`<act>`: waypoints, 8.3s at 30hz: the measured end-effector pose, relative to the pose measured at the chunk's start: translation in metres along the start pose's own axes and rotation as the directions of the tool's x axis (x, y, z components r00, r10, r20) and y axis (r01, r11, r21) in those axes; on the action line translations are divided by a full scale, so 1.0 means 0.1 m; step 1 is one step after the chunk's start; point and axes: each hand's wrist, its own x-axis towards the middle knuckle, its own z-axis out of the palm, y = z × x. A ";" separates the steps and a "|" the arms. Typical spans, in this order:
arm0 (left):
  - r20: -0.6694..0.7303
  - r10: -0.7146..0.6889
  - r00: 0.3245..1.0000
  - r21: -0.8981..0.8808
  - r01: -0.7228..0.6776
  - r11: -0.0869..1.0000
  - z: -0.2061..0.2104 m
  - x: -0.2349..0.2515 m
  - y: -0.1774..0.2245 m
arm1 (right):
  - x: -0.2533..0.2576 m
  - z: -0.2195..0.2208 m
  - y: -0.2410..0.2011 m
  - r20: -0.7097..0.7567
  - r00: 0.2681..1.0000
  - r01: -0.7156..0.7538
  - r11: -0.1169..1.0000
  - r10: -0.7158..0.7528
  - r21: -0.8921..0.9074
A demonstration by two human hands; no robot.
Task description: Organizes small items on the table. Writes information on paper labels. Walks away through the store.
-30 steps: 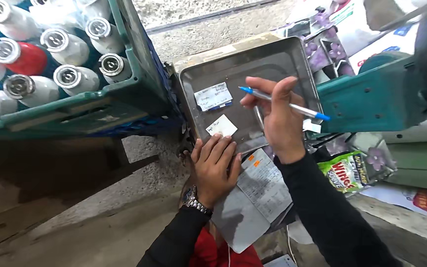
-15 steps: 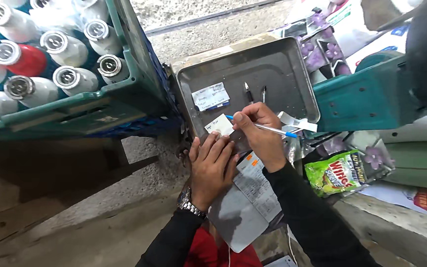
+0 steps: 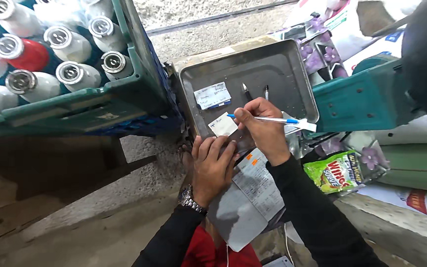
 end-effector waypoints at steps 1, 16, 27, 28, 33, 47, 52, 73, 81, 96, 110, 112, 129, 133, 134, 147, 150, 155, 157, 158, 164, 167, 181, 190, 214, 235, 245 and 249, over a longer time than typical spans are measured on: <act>0.000 0.007 1.000 -0.005 -0.007 1.000 0.00 0.00 -0.01 | 0.00 0.00 -0.01 0.013 1.000 0.013 1.000 -0.013 -0.026; -0.046 0.063 0.997 -0.025 -0.064 0.998 0.02 0.00 -0.06 | 0.09 0.08 -0.08 0.101 0.992 -0.053 0.981 0.073 -0.184; -0.037 0.094 0.995 0.028 -0.093 0.995 -0.03 0.05 -0.08 | 0.15 0.09 -0.09 0.109 0.993 -0.031 0.983 0.051 -0.178; -0.036 0.096 0.995 0.031 -0.095 0.995 -0.03 0.06 -0.08 | 0.14 0.09 -0.08 0.109 0.993 -0.027 0.980 0.050 -0.196; -0.039 0.103 0.994 0.024 -0.102 0.995 -0.03 0.05 -0.09 | 0.13 0.13 -0.09 0.102 0.994 -0.027 0.976 0.050 -0.215; -0.047 0.077 0.996 -0.007 -0.077 0.997 -0.01 0.04 -0.08 | 0.13 0.15 -0.07 0.122 0.992 -0.015 0.983 0.038 -0.182; -0.051 0.076 0.996 -0.004 -0.076 0.997 -0.01 0.04 -0.07 | 0.12 0.15 -0.09 0.113 0.993 0.008 0.977 0.016 -0.215; -0.057 0.076 0.995 -0.016 -0.078 0.997 -0.02 0.04 -0.07 | 0.23 0.13 -0.04 0.095 0.994 -0.038 0.992 0.049 -0.118; -0.059 0.078 0.995 -0.021 -0.079 0.997 -0.01 0.05 -0.08 | 0.36 0.17 0.02 0.063 0.996 -0.044 0.984 0.056 -0.175; -0.064 0.077 0.995 -0.027 -0.079 0.997 -0.01 0.05 -0.08 | 0.42 0.16 0.06 0.041 0.997 -0.055 0.985 0.062 -0.161; -0.067 0.071 0.995 -0.033 -0.073 0.997 -0.01 0.04 -0.08 | 0.42 0.15 0.07 0.020 0.998 -0.052 0.988 0.056 -0.147; -0.070 0.069 0.995 -0.036 -0.071 0.997 -0.01 0.04 -0.08 | 0.42 0.15 0.08 0.023 0.998 -0.046 0.988 0.050 -0.147; -0.067 0.052 0.996 -0.027 -0.054 0.998 0.00 0.04 -0.05 | 0.32 0.03 0.06 0.000 1.000 -0.019 0.991 0.019 -0.131; -0.061 0.045 0.997 -0.018 -0.047 0.999 -0.01 0.04 -0.04 | 0.19 0.04 -0.02 0.058 0.998 -0.007 0.985 0.017 -0.171; -0.061 0.045 0.997 -0.014 -0.046 0.999 -0.01 0.04 -0.04 | 0.19 0.04 -0.02 0.054 0.998 -0.011 0.985 0.021 -0.172; -0.071 0.052 0.996 -0.013 -0.053 0.999 -0.01 0.04 -0.02 | 0.21 0.02 0.03 0.010 0.999 -0.035 0.990 0.036 -0.136; -0.071 0.050 0.996 -0.022 -0.052 0.998 -0.01 0.05 -0.03 | 0.28 0.02 0.06 -0.012 0.999 -0.031 0.990 0.030 -0.140; -0.075 0.045 0.996 -0.026 -0.047 0.999 0.00 0.05 -0.03 | 0.41 0.03 0.11 -0.037 0.999 -0.023 0.990 0.018 -0.138; -0.078 0.043 0.996 -0.025 -0.045 0.999 0.00 0.04 -0.03 | 0.41 0.02 0.10 -0.046 0.998 -0.043 0.988 0.036 -0.152; -0.078 0.042 0.996 -0.026 -0.044 0.999 0.00 0.04 -0.02 | 0.41 0.02 0.10 -0.045 0.998 -0.047 0.986 0.040 -0.163; -0.076 0.046 0.996 -0.029 -0.048 0.998 0.00 0.04 -0.04 | 0.42 0.01 0.11 -0.052 0.998 -0.028 0.991 0.022 -0.132; -0.078 0.045 0.996 -0.030 -0.047 0.998 0.01 0.04 -0.03 | 0.41 0.01 0.12 -0.073 0.997 -0.028 0.989 0.018 -0.148; -0.076 0.040 0.996 -0.028 -0.042 0.999 0.00 0.04 -0.02 | 0.42 0.01 0.12 -0.082 0.996 -0.041 0.985 0.028 -0.169; -0.063 0.042 0.997 -0.024 -0.044 0.999 -0.01 0.05 -0.03 | 0.40 0.00 0.12 0.007 0.996 0.086 0.995 -0.086 -0.050; -0.047 -0.259 0.965 -0.681 0.159 0.715 -0.80 -0.16 0.11 | -0.59 0.16 -0.37 -0.027 0.999 -0.015 0.995 0.018 0.102; -0.726 -0.542 0.422 0.085 0.838 0.539 -4.21 -2.85 -0.45 | -2.58 0.79 -0.80 0.194 0.938 -0.327 0.917 0.286 0.229; -0.581 -0.553 0.596 0.249 0.778 0.577 -4.25 -2.88 -0.99 | -2.87 1.58 -1.09 -0.157 0.945 -0.246 0.941 0.286 0.234; -0.532 -0.532 0.659 0.218 0.713 0.666 -4.38 -2.94 -0.99 | -2.72 1.90 -1.20 -0.185 0.964 -0.179 0.982 0.189 0.067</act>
